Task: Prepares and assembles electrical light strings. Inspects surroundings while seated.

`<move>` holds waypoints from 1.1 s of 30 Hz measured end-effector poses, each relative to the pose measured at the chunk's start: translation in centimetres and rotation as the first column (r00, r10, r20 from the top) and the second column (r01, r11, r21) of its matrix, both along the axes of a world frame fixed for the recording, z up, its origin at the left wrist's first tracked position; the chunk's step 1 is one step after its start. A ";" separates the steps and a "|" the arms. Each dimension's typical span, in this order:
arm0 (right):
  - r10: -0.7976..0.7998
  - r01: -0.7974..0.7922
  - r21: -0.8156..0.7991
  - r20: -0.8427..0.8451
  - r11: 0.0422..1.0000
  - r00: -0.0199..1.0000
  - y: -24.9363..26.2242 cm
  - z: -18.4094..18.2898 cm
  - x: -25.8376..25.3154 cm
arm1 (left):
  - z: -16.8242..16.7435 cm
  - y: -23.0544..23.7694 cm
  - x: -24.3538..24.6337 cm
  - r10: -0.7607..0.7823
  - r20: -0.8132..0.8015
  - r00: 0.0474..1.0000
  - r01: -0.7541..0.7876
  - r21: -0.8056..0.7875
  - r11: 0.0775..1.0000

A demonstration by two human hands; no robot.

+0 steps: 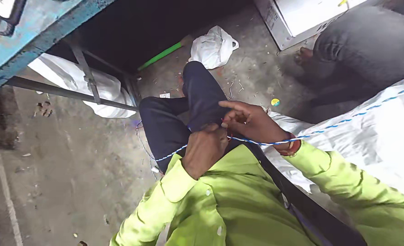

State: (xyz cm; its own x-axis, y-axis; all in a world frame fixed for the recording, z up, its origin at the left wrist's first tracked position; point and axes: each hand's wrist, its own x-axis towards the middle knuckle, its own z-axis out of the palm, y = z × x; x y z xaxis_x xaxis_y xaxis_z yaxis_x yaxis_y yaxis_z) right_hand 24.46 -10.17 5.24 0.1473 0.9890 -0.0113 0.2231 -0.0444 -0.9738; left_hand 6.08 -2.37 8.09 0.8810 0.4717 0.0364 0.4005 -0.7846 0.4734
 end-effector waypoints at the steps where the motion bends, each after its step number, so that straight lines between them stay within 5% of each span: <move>1: -0.046 0.045 -0.038 -0.016 0.998 0.999 0.0 0.1 -0.2 | -0.4 -0.1 0.0 0.001 0.018 1.000 -0.002 0.030 1.000; 7: -0.125 0.123 -0.081 -0.018 0.989 0.992 -0.7 -0.4 -0.6 | -2.7 -0.8 -1.2 0.019 0.163 0.987 -0.051 0.195 0.979; 14: 0.057 -0.102 0.147 0.286 0.984 0.957 -1.2 -1.1 -0.7 | -4.2 -1.2 -1.9 0.095 0.384 0.918 -0.185 0.204 0.961; 18: 0.097 -0.124 0.099 0.236 0.987 0.967 -1.2 -0.8 -0.1 | -4.7 -1.2 -1.7 0.110 0.428 0.897 -0.196 0.164 0.967; 26: 0.090 -0.117 0.030 0.455 0.993 0.886 -0.1 -0.5 -0.6 | -5.2 -1.2 -1.2 0.218 0.391 0.894 -0.213 -0.058 0.975; 29: 0.200 -0.195 -0.050 0.337 0.980 0.920 0.3 0.0 0.4 | -4.8 -1.6 -1.2 0.238 0.372 0.897 -0.204 -0.129 0.970; 33: 0.233 -0.284 -0.191 -0.253 0.940 0.939 0.5 -0.1 1.3 | -4.4 -1.5 -1.0 0.292 0.392 0.872 -0.177 -0.303 0.936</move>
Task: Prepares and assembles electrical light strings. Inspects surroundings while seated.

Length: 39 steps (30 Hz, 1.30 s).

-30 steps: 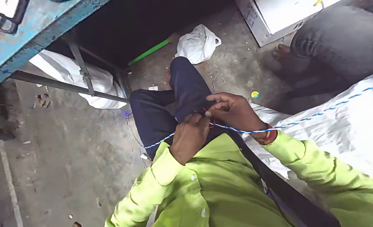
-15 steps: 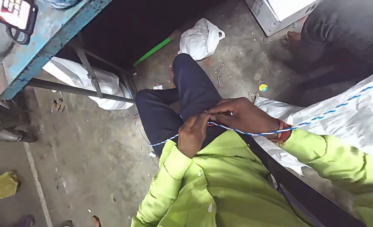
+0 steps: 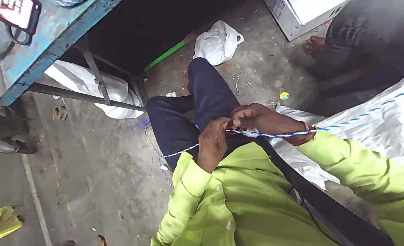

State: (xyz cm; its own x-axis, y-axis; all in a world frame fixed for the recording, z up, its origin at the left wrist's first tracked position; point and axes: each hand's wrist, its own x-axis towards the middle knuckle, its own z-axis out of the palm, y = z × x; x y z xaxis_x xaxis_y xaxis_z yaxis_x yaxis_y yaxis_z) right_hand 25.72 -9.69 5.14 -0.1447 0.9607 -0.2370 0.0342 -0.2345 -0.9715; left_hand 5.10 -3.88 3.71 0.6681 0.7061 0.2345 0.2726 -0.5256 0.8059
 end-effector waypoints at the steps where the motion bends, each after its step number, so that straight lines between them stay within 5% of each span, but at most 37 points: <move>1: -0.048 0.034 -0.088 -0.168 0.996 0.985 0.0 -0.2 -0.2 | 0.0 0.1 0.1 -0.005 0.023 1.000 0.006 -0.039 0.999; 4: -0.280 0.124 -0.329 -0.486 0.936 0.828 -0.1 -0.8 -1.3 | -0.4 0.5 0.0 -0.025 0.062 0.998 0.031 -0.108 0.994; 9: -0.396 0.105 -0.473 -0.574 0.875 0.716 0.2 -1.3 -1.2 | -0.6 1.4 -0.5 -0.110 0.041 0.993 0.113 -0.086 0.990; 17: -0.247 0.044 -0.428 -0.431 0.903 0.868 0.8 -0.4 -0.5 | -0.9 1.5 -0.3 -0.073 0.112 0.991 0.066 0.059 0.996; 21: -0.233 0.057 -0.370 -0.452 0.927 0.861 0.7 -0.8 -0.9 | -1.0 1.6 -0.5 -0.006 0.301 0.954 0.064 -0.184 0.981; 25: -0.073 0.012 -0.123 -0.504 0.992 0.860 -0.8 -2.8 -1.0 | -0.6 1.5 -0.8 0.140 0.343 0.929 -0.004 -0.368 0.930; 32: -0.052 0.062 0.138 -0.078 0.988 0.996 -1.6 -2.9 -0.5 | 1.9 1.2 -0.8 0.322 0.449 0.833 -0.129 -0.408 0.904; 36: -0.108 0.045 0.289 0.207 0.956 0.972 -1.9 -1.2 -2.4 | 4.5 1.4 -1.1 0.289 0.552 0.782 -0.135 -0.303 0.943; 39: -0.153 0.057 0.368 0.239 0.928 0.959 -2.5 -2.3 -3.3 | 5.6 1.0 -1.2 0.230 0.539 0.811 -0.148 -0.192 0.970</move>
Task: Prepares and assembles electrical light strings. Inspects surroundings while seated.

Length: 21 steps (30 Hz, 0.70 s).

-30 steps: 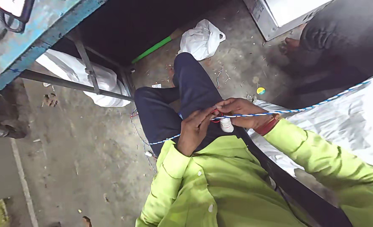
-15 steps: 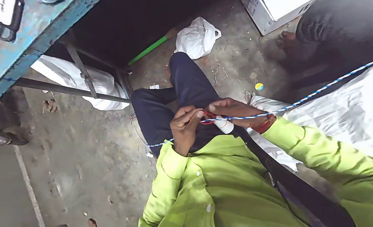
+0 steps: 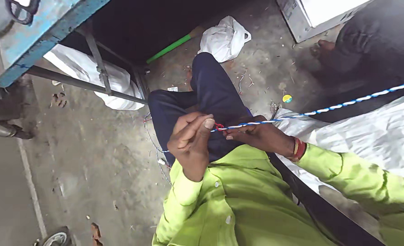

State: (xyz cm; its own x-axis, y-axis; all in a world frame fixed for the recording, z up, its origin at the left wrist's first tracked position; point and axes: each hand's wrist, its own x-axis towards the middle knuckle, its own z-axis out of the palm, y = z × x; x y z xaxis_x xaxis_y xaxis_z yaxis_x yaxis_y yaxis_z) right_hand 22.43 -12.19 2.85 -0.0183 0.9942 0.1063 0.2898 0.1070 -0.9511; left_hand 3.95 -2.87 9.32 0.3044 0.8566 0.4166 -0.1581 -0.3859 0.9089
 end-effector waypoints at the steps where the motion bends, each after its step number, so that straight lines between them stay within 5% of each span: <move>1: 0.000 -0.001 -0.011 -0.024 1.000 1.000 -0.1 -0.1 0.0 | 0.2 0.1 0.1 0.003 -0.039 0.999 -0.001 0.049 0.999; 5: -0.005 -0.036 -0.120 -0.328 0.992 0.945 0.0 1.1 0.7 | 1.5 1.5 0.0 -0.015 -0.232 0.972 0.058 0.180 0.982; 8: 0.059 -0.010 0.103 -0.491 0.995 0.869 1.5 2.8 0.5 | 1.9 1.6 0.3 -0.055 -0.271 0.961 0.104 0.173 0.979; 15: -0.033 0.125 0.322 -0.276 0.938 0.960 3.4 2.2 -2.1 | 1.6 1.4 1.1 -0.017 -0.216 0.976 0.057 0.177 0.983; 21: -0.123 0.176 0.143 -0.316 0.974 0.941 0.2 -1.5 -3.4 | -0.1 -0.4 2.2 0.031 -0.204 0.978 -0.016 0.075 0.997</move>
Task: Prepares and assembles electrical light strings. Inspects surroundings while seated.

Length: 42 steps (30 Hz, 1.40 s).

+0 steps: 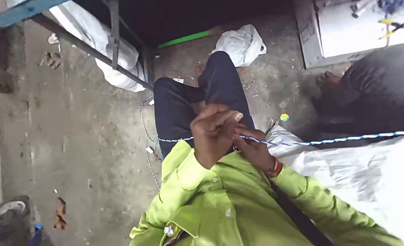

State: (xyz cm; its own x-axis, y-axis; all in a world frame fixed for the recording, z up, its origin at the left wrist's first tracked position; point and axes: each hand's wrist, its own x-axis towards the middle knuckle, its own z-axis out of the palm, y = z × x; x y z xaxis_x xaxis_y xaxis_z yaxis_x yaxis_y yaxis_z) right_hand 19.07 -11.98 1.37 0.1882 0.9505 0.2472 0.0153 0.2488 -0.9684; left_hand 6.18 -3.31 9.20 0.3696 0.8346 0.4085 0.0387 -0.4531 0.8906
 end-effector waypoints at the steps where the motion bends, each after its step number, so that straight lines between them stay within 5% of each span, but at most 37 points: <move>1: 0.004 -0.004 -0.040 -0.020 0.999 1.000 -0.1 0.1 0.0 | 0.0 -0.1 0.1 0.013 -0.029 1.000 -0.013 -0.019 1.000; 4: 0.022 -0.032 -0.185 -0.054 0.982 0.998 0.0 1.9 0.6 | 0.7 0.7 -0.4 0.016 -0.141 0.990 -0.017 -0.008 1.000; 8: 0.176 -0.025 -0.346 0.413 0.938 0.894 -2.1 5.7 3.1 | 2.2 2.4 -1.8 0.044 -0.178 0.983 -0.034 0.056 0.998; 10: 0.150 -0.041 -0.208 0.541 0.977 0.827 -3.4 8.3 4.3 | 2.0 2.9 -2.1 0.037 -0.159 0.987 -0.031 0.041 0.999; 14: -0.166 0.080 0.158 0.668 0.984 0.726 -0.9 11.8 4.7 | 1.8 2.1 -1.9 -0.014 -0.128 0.992 0.011 -0.026 1.000; 19: -0.141 0.132 0.055 0.514 0.990 0.846 2.7 9.1 2.2 | 2.1 2.2 -2.3 -0.015 -0.075 0.997 0.010 -0.062 0.998; 26: -0.156 0.196 -0.037 0.476 0.980 0.866 3.8 8.0 1.1 | -0.1 3.1 -3.0 -0.041 0.016 0.999 0.044 -0.209 0.977; 28: -0.125 0.178 -0.108 0.375 0.978 0.918 4.0 8.0 1.4 | -0.7 3.4 -4.2 -0.137 -0.107 0.985 0.107 -0.255 0.961; 31: -0.074 0.139 -0.204 0.297 0.969 0.952 4.3 7.9 2.0 | -1.9 4.2 -7.0 -0.361 -0.385 0.849 0.211 -0.378 0.901; 33: -0.018 0.095 -0.252 0.290 0.963 0.957 4.3 7.5 2.3 | -3.3 4.7 -8.6 -0.516 -0.426 0.743 0.287 -0.493 0.821; 37: 0.015 0.072 -0.238 0.347 0.969 0.938 4.1 6.6 2.1 | -4.4 5.4 -10.3 -0.689 -0.097 0.718 0.450 -0.691 0.565; 42: 0.057 0.012 -0.166 0.401 0.986 0.914 3.3 6.4 2.5 | -4.0 5.3 -9.4 -0.620 0.054 0.783 0.431 -0.765 0.478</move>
